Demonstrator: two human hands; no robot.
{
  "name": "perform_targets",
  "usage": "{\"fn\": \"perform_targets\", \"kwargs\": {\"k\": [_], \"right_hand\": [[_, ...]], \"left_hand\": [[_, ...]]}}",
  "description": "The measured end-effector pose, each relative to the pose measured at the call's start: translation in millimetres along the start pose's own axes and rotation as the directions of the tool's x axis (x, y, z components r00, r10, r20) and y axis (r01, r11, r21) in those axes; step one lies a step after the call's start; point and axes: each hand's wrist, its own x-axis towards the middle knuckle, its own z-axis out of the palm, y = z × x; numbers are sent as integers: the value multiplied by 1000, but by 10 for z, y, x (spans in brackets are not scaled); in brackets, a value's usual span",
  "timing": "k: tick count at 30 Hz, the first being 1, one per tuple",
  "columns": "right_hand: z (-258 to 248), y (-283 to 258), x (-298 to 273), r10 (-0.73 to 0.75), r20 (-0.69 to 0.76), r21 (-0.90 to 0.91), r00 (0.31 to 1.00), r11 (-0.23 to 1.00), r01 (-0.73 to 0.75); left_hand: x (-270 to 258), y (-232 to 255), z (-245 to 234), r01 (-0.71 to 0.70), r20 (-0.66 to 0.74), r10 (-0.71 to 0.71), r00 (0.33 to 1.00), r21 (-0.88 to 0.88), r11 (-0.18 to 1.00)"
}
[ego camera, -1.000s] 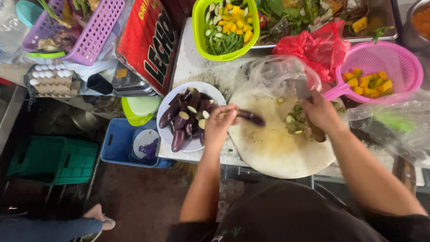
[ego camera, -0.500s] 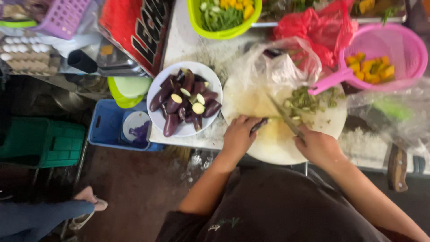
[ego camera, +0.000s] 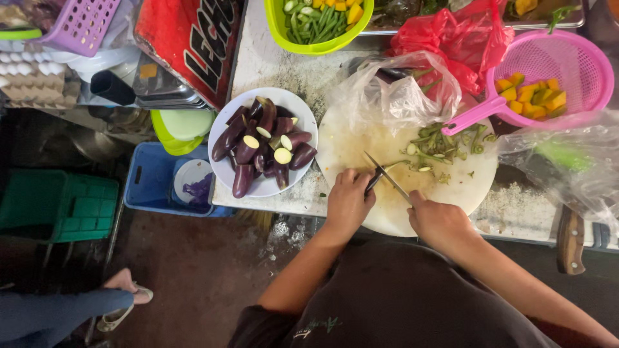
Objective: The person repeatedly picks up small eggplants from a white plate, trims the stem end with a knife on a cutting board, and places the trimmed eggplants back on the plate. The person also briefly handles a green leafy vegetable.
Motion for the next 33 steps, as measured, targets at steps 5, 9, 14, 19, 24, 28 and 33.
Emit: {"fn": "perform_targets", "kwargs": {"k": [5,9,14,19,24,28,33], "right_hand": [[226,-10,272,23,-24,8,999,1000,-23],[173,246,509,-51,-87,258,995,963,72],[85,550,412,172,-16,528,985,838,-138],[141,565,450,145,-57,590,988,803,-84],[174,593,480,155,-50,560,987,822,-101],[152,538,449,172,-44,560,984,820,-118],[107,516,420,182,-49,604,982,789,-117]], "left_hand": [[-18,-1,18,-19,3,19,1000,-13,1000],[-67,-96,-5,55,28,-51,998,-132,990],[-91,-448,-132,345,283,-212,935,-862,371],[-53,-774,-491,342,278,-337,900,-928,147],[265,-1073,-1175,140,-379,-242,893,-276,951],[602,-1272,-1447,143,-316,-89,944,151,978],[811,-1394,-1370,44,-93,-4,996,439,897]]}}
